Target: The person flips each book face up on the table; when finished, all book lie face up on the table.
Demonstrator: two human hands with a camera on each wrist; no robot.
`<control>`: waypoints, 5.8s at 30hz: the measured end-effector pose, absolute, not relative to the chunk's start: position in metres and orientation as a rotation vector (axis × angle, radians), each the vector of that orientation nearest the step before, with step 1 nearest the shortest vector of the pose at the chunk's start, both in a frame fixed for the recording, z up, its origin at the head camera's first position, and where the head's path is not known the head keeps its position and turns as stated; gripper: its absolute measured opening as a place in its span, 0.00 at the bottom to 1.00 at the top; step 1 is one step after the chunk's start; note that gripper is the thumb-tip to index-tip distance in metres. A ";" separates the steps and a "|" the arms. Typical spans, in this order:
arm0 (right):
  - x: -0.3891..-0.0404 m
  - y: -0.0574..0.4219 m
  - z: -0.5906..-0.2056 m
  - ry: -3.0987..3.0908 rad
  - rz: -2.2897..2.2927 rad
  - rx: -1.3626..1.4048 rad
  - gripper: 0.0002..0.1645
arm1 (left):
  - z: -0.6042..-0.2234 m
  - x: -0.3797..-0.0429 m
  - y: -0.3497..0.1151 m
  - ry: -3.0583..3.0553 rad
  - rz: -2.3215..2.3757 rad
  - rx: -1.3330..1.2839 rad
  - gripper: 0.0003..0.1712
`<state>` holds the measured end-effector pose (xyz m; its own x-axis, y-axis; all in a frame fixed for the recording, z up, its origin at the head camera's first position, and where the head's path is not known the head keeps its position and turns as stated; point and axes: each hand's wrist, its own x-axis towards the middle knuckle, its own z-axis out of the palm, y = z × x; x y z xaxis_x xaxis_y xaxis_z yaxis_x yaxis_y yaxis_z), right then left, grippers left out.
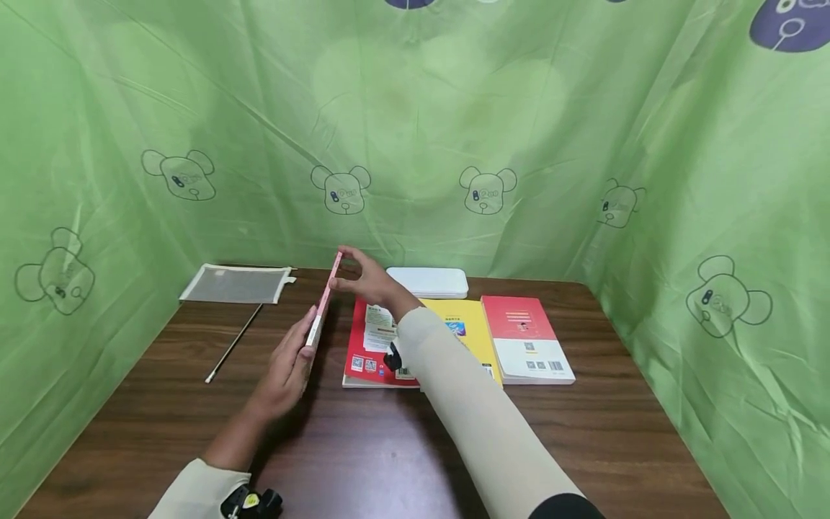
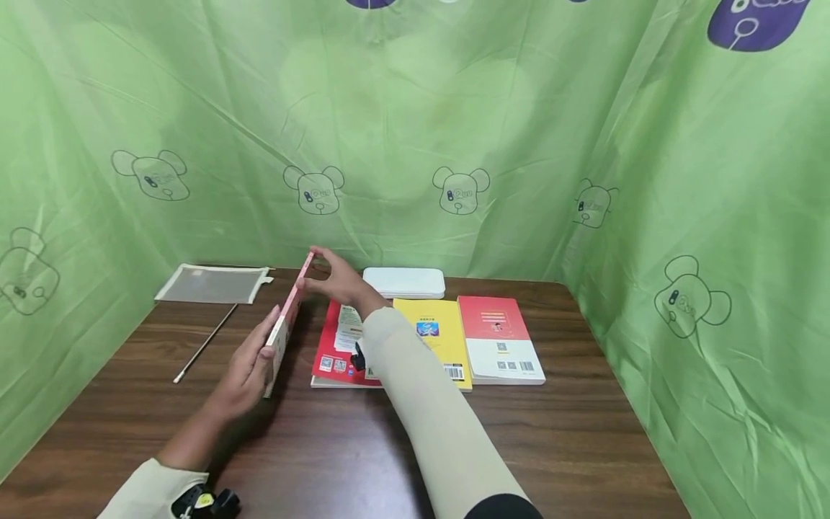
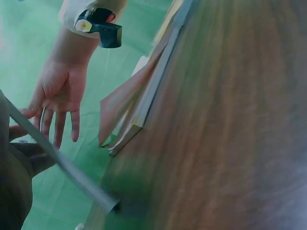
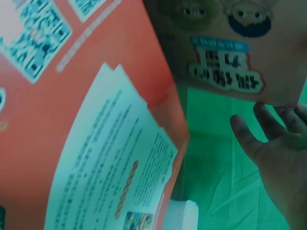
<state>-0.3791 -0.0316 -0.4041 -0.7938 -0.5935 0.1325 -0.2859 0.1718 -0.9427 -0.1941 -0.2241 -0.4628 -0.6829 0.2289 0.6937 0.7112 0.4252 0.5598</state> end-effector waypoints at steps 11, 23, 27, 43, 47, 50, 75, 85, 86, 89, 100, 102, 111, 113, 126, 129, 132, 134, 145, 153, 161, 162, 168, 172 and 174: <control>-0.381 -0.030 -0.398 2.195 -1.638 -0.904 0.53 | -0.454 -0.193 -0.216 -2.129 -1.240 -0.826 0.40; -0.380 -0.032 -0.396 2.294 -1.538 -0.872 0.56 | -0.456 -0.196 -0.211 -2.098 -1.337 -0.844 0.32; -0.381 -0.031 -0.396 2.337 -1.507 -0.877 0.56 | -0.458 -0.196 -0.209 -2.120 -1.412 -0.806 0.32; -0.380 -0.038 -0.396 2.315 -1.443 -0.977 0.60 | -0.447 -0.188 -0.240 -2.247 -1.096 -0.812 0.48; -0.379 -0.040 -0.395 2.294 -1.438 -1.004 0.60 | -0.441 -0.187 -0.248 -2.277 -1.015 -0.811 0.51; -0.378 -0.043 -0.394 2.299 -1.418 -1.020 0.60 | -0.438 -0.187 -0.253 -2.276 -1.006 -0.831 0.52; -0.377 -0.074 -0.392 2.538 -1.097 -1.037 0.68 | -0.431 -0.182 -0.282 -2.270 -0.798 -0.779 0.55; -0.376 -0.090 -0.401 2.548 -1.018 -1.007 0.69 | -0.439 -0.176 -0.298 -2.297 -0.786 -0.702 0.55; -0.376 -0.091 -0.402 2.545 -1.022 -0.999 0.69 | -0.441 -0.176 -0.299 -2.304 -0.779 -0.689 0.55; -0.374 -0.096 -0.406 2.538 -1.038 -0.987 0.69 | -0.444 -0.175 -0.304 -2.321 -0.758 -0.653 0.54; -0.372 -0.104 -0.419 2.567 -1.011 -0.973 0.64 | -0.458 -0.173 -0.317 -2.392 -0.731 -0.602 0.55; -0.372 -0.105 -0.423 2.555 -1.011 -0.967 0.63 | -0.460 -0.173 -0.318 -2.400 -0.727 -0.600 0.54; -0.368 -0.109 -0.436 2.619 -0.913 -0.848 0.58 | -0.474 -0.170 -0.328 -2.399 -0.700 -0.611 0.53; -0.367 -0.110 -0.439 2.636 -0.895 -0.831 0.58 | -0.478 -0.169 -0.328 -2.409 -0.685 -0.606 0.52; -0.356 -0.109 -0.449 2.669 -0.777 -0.827 0.51 | -0.487 -0.166 -0.325 -2.613 -0.567 -0.507 0.45; -0.356 -0.109 -0.450 2.678 -0.758 -0.836 0.50 | -0.487 -0.166 -0.325 -2.643 -0.564 -0.501 0.44; -0.355 -0.109 -0.451 2.682 -0.735 -0.826 0.49 | -0.488 -0.167 -0.325 -2.668 -0.545 -0.503 0.43; -0.356 -0.109 -0.453 2.700 -0.686 -0.828 0.48 | -0.489 -0.167 -0.325 -2.710 -0.530 -0.498 0.43; -0.356 -0.108 -0.457 2.711 -0.494 -0.919 0.46 | -0.500 -0.170 -0.325 -2.743 -0.497 -0.489 0.39; -0.359 -0.112 -0.458 2.698 -0.420 -0.968 0.43 | -0.502 -0.170 -0.322 -2.716 -0.524 -0.439 0.39; -0.363 -0.099 -0.451 2.674 -0.584 -0.926 0.43 | -0.495 -0.170 -0.320 -2.738 -0.494 -0.415 0.41; -0.363 -0.097 -0.450 2.668 -0.609 -0.930 0.44 | -0.494 -0.170 -0.319 -2.761 -0.480 -0.401 0.43; -0.366 -0.074 -0.442 2.647 -0.792 -0.996 0.40 | -0.485 -0.170 -0.302 -2.778 -0.382 -0.437 0.53; -0.365 -0.057 -0.439 2.632 -1.067 -0.978 0.34 | -0.481 -0.172 -0.286 -2.639 -0.374 -0.534 0.51; -0.364 -0.049 -0.437 2.620 -1.161 -0.948 0.33 | -0.479 -0.173 -0.278 -2.580 -0.386 -0.574 0.50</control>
